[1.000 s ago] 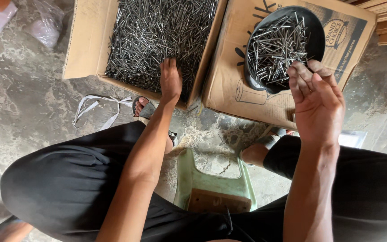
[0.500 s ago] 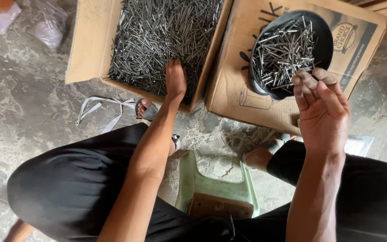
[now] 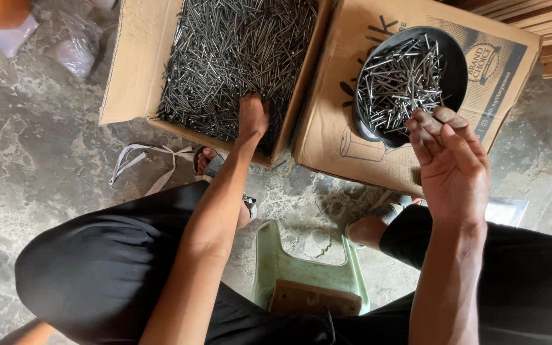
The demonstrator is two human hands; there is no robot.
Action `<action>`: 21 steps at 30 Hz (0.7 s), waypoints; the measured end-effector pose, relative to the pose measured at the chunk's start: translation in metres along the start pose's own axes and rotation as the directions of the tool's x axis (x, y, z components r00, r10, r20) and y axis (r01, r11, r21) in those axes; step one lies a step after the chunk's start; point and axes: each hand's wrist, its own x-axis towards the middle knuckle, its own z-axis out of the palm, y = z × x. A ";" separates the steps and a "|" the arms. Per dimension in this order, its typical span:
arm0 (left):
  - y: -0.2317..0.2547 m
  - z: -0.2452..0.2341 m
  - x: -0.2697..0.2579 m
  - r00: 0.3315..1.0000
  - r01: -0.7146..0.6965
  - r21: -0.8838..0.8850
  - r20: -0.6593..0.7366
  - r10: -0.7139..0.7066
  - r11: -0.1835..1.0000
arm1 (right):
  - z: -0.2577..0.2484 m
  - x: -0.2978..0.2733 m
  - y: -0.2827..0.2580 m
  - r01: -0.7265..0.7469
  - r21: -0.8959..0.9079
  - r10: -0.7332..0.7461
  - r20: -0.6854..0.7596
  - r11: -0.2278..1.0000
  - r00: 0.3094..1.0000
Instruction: The person sits on a small stool and transfers nails from a cardboard box into a black bowl placed on another box. They repeatedly pick up handfuls of nails from the box and drop them into the bowl.
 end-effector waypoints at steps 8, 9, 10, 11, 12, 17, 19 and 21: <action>0.026 -0.034 -0.028 0.967 0.252 -0.132 0.072 -0.244 0.959 | 0.005 -0.005 -0.005 -0.002 -0.037 0.003 0.024 0.999 1.000; 0.029 -0.039 -0.033 0.937 0.349 -0.173 0.082 -0.339 0.921 | 0.006 -0.006 -0.005 -0.005 -0.060 0.008 0.043 0.998 0.999; 0.029 -0.045 -0.036 0.941 0.340 -0.173 0.072 -0.332 0.925 | 0.010 -0.009 -0.006 0.004 -0.053 -0.001 0.050 0.999 0.999; 0.030 -0.051 -0.039 0.945 0.324 -0.217 0.033 -0.325 0.921 | 0.015 -0.012 -0.007 -0.012 -0.077 0.014 0.034 0.997 0.999; 0.031 -0.056 -0.045 0.947 0.308 -0.264 -0.004 -0.320 0.914 | 0.020 -0.016 -0.008 -0.029 -0.105 0.031 0.017 0.994 0.999; 0.007 -0.057 -0.043 0.942 0.242 -0.276 -0.162 -0.293 0.930 | 0.015 -0.016 0.007 0.019 -0.157 -0.006 0.083 0.987 0.997; 0.040 -0.086 -0.055 0.924 0.195 -0.358 -0.246 -0.294 0.913 | 0.018 -0.019 0.013 0.018 -0.188 -0.001 0.089 0.982 0.996; 0.094 -0.125 -0.073 0.921 0.109 -0.500 -0.274 -0.276 0.859 | 0.021 -0.022 0.021 0.015 -0.254 0.018 0.128 0.967 0.992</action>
